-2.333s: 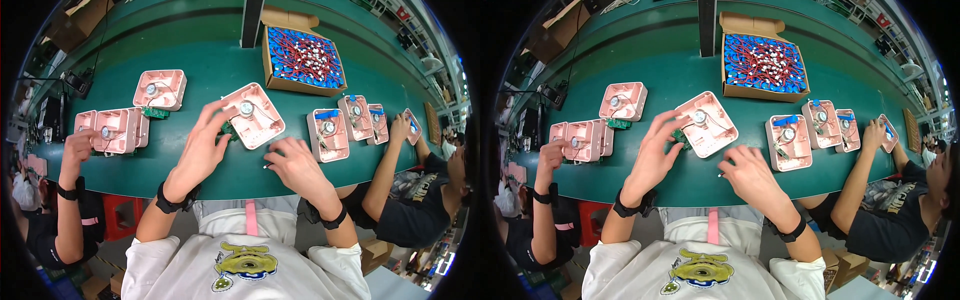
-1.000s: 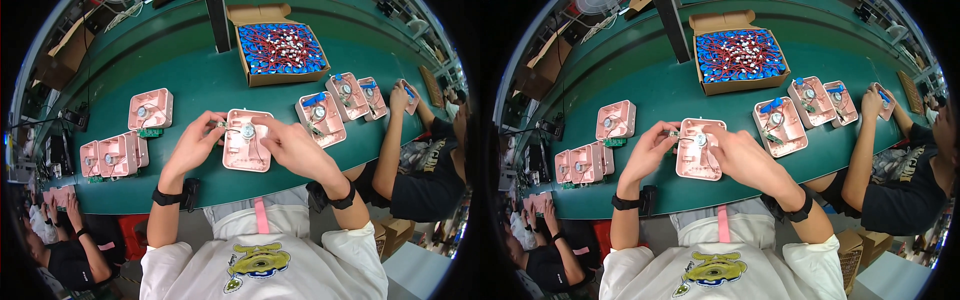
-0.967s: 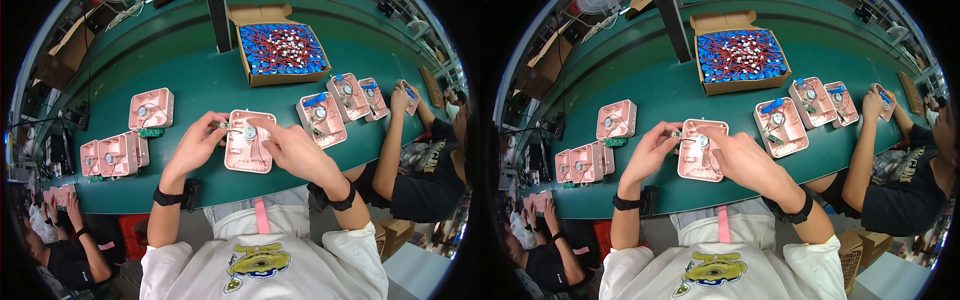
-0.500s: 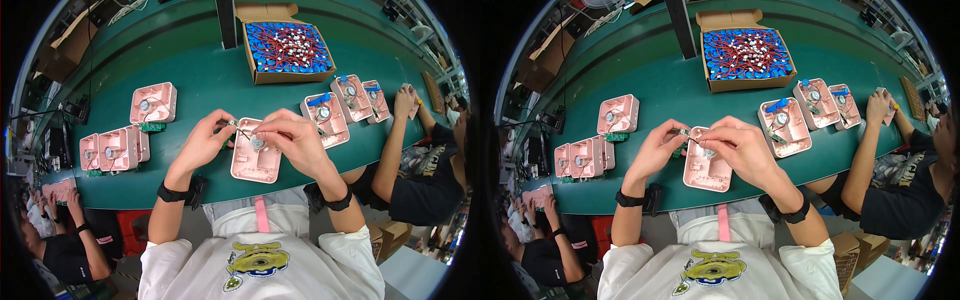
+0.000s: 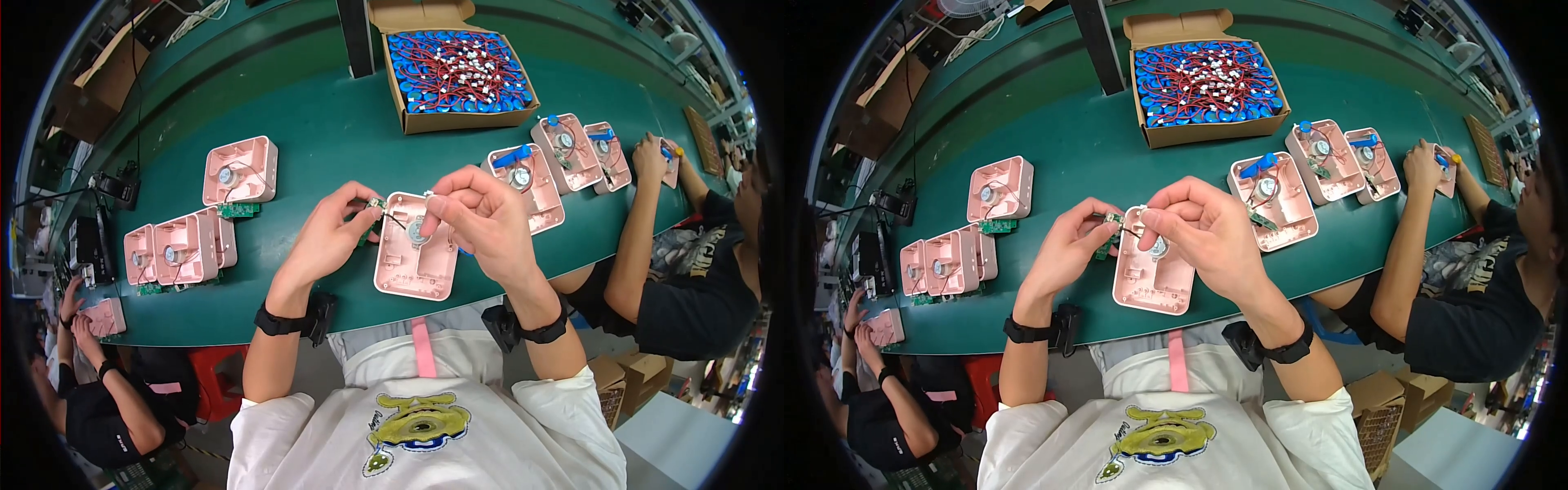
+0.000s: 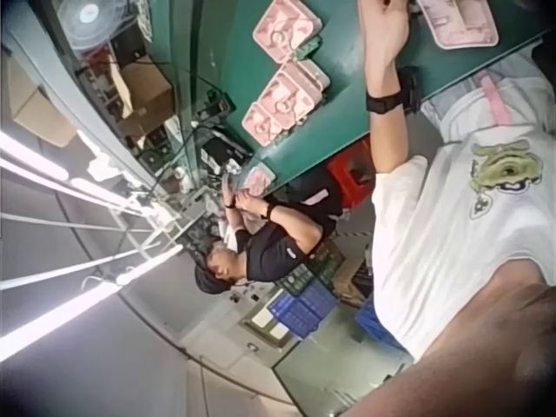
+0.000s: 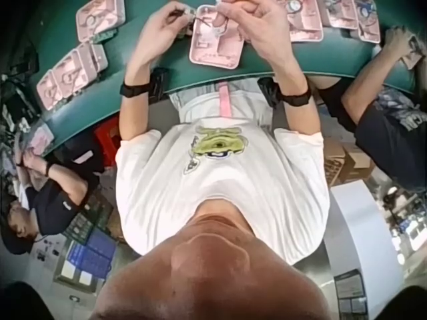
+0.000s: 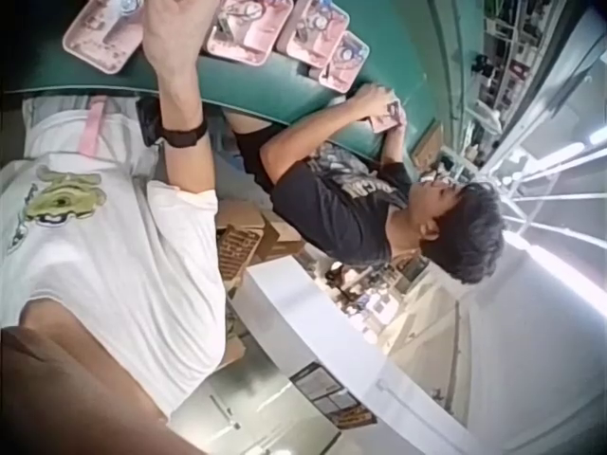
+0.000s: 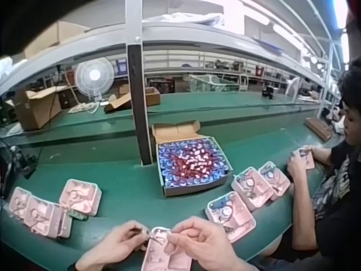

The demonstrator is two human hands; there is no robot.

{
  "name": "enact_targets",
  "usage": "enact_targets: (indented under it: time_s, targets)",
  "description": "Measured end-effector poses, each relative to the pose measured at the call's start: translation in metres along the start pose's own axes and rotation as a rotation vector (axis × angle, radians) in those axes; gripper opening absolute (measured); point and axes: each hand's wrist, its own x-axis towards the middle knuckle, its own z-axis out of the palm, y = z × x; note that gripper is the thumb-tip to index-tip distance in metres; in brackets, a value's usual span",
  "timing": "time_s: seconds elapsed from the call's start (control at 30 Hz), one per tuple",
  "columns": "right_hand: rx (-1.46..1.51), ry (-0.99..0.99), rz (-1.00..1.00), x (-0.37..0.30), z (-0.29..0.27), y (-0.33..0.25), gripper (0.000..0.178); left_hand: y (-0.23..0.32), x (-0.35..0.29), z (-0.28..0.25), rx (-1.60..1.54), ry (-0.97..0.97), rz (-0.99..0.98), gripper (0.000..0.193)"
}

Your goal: The person picks up a battery and a circuit board, connects the battery wire to the board, and places them into a pink plastic housing. They then pick up a speaker, connect its wire to the board, and press the speaker and board into the housing.

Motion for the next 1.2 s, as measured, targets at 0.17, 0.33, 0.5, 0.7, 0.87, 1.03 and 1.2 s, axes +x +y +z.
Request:
enact_targets:
  time_s: [0.17, 0.33, 0.5, 0.7, 0.87, 1.03, 1.2]
  targets:
    - [0.000, -0.018, 0.021, -0.002, 0.000, -0.001, 0.013, -0.001, -0.003, 0.002, 0.035, 0.023, 0.029, 0.013]
    - [-0.110, 0.003, -0.037, -0.002, 0.005, 0.015, 0.014, 0.007, -0.012, 0.013, 0.178, 0.142, 0.116, 0.015]
    - [-0.547, -0.029, -0.002, 0.000, 0.009, 0.008, 0.017, 0.006, -0.020, 0.027, 0.290, 0.220, 0.223, 0.015]
    - [-0.781, -0.056, 0.033, 0.006, 0.017, 0.018, 0.016, 0.004, -0.027, 0.035, 0.335, 0.278, 0.183, 0.013]
    - [-0.772, -0.043, 0.066, 0.008, 0.020, 0.018, 0.014, 0.001, -0.029, 0.039, 0.273, 0.306, 0.214, 0.013]
    - [-0.764, -0.035, 0.038, 0.007, 0.020, 0.023, 0.013, 0.004, -0.032, 0.039, 0.326, 0.311, 0.259, 0.012]
    - [-0.746, -0.031, 0.048, 0.007, 0.023, 0.022, 0.012, 0.008, -0.037, 0.043, 0.433, 0.315, 0.345, 0.011]
